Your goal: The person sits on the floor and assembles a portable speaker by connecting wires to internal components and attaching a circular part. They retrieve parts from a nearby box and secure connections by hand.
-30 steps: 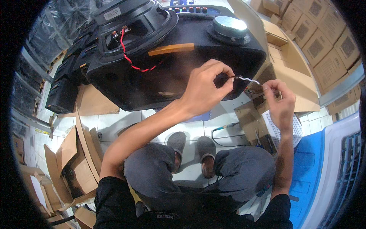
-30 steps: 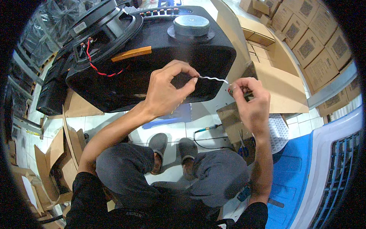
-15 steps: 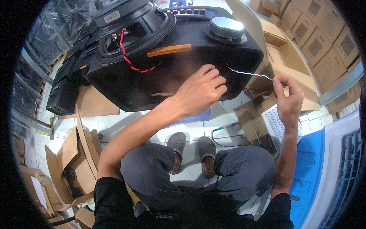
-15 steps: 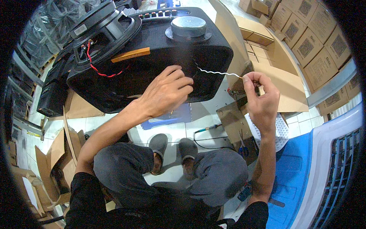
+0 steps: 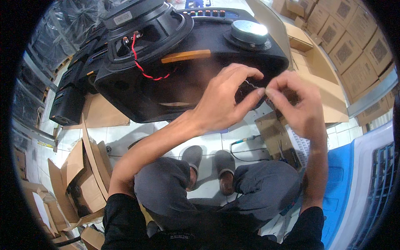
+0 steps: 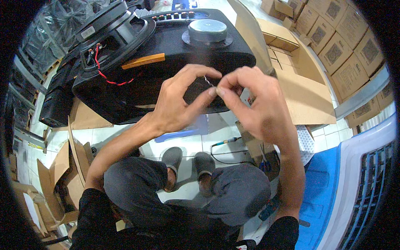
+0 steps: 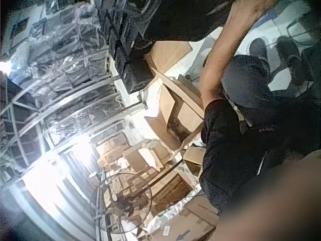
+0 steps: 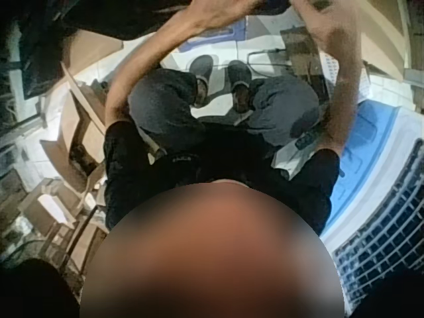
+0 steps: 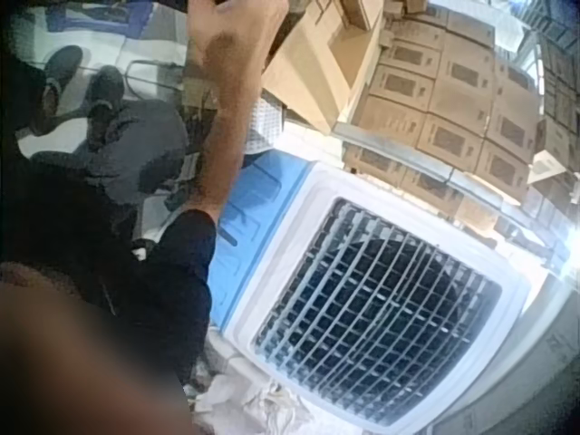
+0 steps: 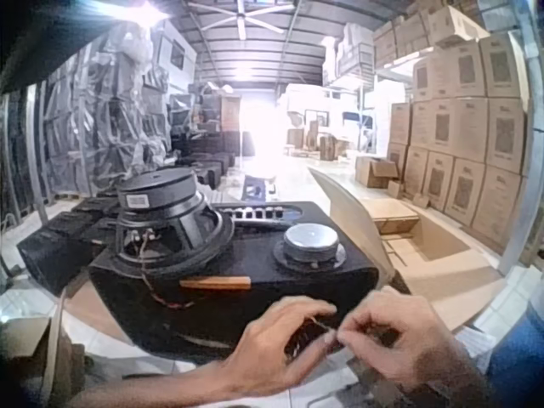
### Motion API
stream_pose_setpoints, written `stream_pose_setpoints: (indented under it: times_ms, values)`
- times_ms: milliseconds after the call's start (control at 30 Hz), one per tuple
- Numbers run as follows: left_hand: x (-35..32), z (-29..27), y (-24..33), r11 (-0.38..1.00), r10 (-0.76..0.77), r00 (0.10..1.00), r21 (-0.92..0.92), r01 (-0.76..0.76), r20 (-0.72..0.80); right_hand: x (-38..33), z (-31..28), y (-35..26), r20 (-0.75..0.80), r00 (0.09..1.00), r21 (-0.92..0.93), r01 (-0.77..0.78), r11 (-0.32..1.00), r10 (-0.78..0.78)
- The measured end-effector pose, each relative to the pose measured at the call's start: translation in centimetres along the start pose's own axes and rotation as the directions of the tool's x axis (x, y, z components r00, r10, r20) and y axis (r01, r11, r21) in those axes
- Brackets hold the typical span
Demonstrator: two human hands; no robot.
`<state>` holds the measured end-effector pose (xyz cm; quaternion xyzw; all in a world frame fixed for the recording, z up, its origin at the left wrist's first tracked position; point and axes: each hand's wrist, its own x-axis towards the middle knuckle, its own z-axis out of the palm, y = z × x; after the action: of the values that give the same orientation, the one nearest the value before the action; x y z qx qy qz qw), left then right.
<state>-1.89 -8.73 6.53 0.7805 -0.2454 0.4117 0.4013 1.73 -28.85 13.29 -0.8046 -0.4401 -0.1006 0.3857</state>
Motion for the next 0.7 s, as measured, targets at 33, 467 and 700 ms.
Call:
stream_pose_setpoints:
  times_ms: [33,467,700]
  values:
    - [0.2,-0.3,0.1,0.997,-0.066,0.998,-0.048,0.065,-0.006,0.7,0.0,-0.1,-0.006,1.0,0.0,0.005,1.0,-0.005]
    - [3.3,-1.0,-0.1,0.888,0.144,0.955,0.459,-0.009,-0.259,7.3,2.7,3.0,-0.339,0.891,-0.222,0.237,0.946,-0.303]
    - [3.3,-0.3,0.2,0.803,0.182,0.952,0.597,0.001,-0.247,6.6,2.8,3.1,-0.336,0.896,-0.324,0.181,0.929,-0.292]
